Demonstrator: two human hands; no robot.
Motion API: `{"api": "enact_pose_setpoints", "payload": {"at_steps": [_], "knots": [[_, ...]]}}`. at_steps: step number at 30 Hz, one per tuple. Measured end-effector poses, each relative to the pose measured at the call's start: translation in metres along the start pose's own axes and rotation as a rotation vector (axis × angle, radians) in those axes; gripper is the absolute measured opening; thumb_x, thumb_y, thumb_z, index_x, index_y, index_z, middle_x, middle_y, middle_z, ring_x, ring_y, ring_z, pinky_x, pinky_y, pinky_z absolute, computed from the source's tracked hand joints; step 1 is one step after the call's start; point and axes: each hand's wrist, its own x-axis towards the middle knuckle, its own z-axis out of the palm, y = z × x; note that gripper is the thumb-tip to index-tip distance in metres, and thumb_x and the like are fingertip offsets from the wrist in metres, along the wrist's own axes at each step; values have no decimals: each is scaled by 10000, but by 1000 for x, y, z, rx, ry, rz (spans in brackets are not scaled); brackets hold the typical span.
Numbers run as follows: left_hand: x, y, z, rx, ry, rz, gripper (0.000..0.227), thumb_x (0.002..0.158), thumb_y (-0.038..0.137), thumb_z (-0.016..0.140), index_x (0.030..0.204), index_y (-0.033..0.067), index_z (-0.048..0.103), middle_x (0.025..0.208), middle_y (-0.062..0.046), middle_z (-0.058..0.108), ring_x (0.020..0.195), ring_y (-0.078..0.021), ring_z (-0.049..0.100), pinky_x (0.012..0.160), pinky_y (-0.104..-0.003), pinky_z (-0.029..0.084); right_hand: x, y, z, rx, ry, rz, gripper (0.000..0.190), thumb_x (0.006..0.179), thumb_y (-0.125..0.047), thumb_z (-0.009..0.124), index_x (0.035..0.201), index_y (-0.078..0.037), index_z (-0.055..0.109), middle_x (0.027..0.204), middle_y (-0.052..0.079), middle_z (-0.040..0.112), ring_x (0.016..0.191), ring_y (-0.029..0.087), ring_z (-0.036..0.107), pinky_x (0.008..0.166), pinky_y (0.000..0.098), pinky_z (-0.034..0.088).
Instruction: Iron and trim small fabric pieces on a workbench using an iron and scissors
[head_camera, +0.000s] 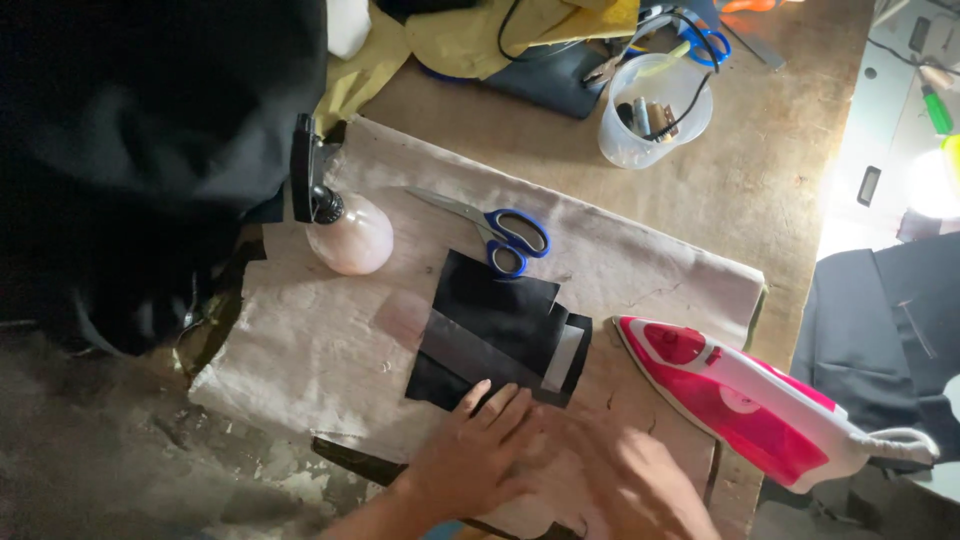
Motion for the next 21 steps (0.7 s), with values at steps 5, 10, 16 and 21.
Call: {"api": "enact_pose_setpoints", "payload": {"at_steps": [5,10,16,21], "knots": [[-1,3,0,-6,-78,-49,867,951,626,555,1573,39,414,1525,-223,484,1412,-397,424,1162,-591,286,-39,-52,49,-1256,-492,-1182,857,927,-577,613,1584,-91,354,1681,95,308,1555,291,274,1221,425,294],[6,7,-2,37,-26,-82,851,916,653,574,1500,37,510,1457,-233,543,1359,-394,480,1150,-592,310,-35,-44,51,-1327,-444,-1197,968,885,-723,659,1562,-86,389,1630,105,387,1495,304,363,1198,435,331],[10,5,1,-10,-36,-97,841,891,624,663,1484,41,534,1428,-229,556,1336,-396,492,1136,-606,334,-41,-60,55,-1206,-532,-1016,753,934,-430,625,1549,-58,400,1621,138,403,1518,323,324,1156,440,382],[10,13,5,7,-21,-100,801,895,585,676,1469,42,549,1397,-225,572,1296,-406,521,1108,-613,353,-58,-91,50,-1167,-545,-880,600,941,-218,581,1512,-96,443,1561,109,471,1427,304,408,1066,422,447]]}}
